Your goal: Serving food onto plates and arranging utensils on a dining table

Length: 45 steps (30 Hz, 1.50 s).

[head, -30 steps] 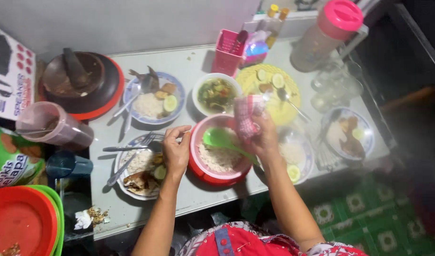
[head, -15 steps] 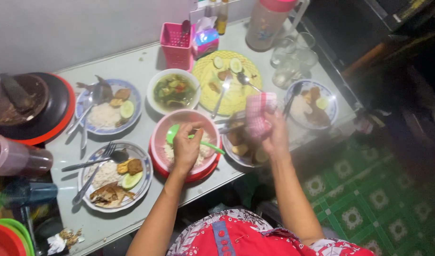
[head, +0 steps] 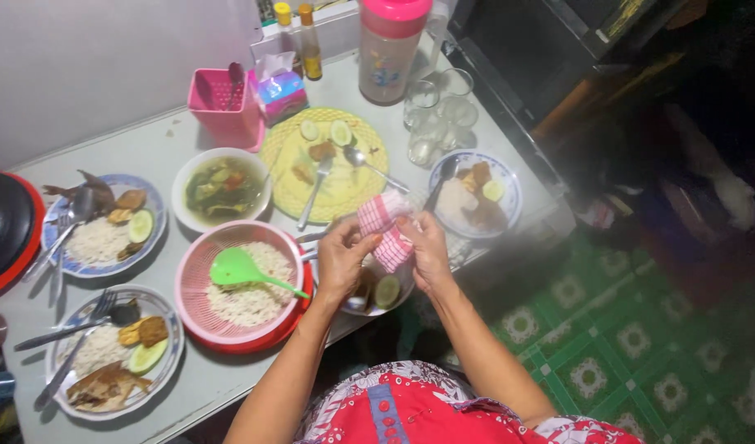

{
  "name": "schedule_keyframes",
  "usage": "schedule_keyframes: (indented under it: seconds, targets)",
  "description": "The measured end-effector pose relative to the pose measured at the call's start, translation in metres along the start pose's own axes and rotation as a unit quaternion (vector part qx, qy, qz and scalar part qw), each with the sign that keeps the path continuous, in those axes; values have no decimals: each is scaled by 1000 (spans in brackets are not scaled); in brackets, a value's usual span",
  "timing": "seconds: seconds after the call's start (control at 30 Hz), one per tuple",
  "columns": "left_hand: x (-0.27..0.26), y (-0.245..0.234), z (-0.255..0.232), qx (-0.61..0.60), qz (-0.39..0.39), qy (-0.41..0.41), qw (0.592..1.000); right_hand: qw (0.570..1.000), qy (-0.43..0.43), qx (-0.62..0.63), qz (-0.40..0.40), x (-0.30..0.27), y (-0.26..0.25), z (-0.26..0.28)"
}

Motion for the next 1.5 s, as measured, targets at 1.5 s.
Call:
schedule_keyframes:
  seconds: [1.5]
  targets:
    - [-17, 44, -96, 178, 84, 144, 970, 951, -36, -259, 167, 45, -53, 47]
Point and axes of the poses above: each hand's wrist, its own x-axis towards the middle knuckle, its own y-axis out of the palm, z = x × y, the point moved 7 cm from there along x, towards the middle knuckle, and after that the axes turned 1 degree about -x, right-handed, at the moved point
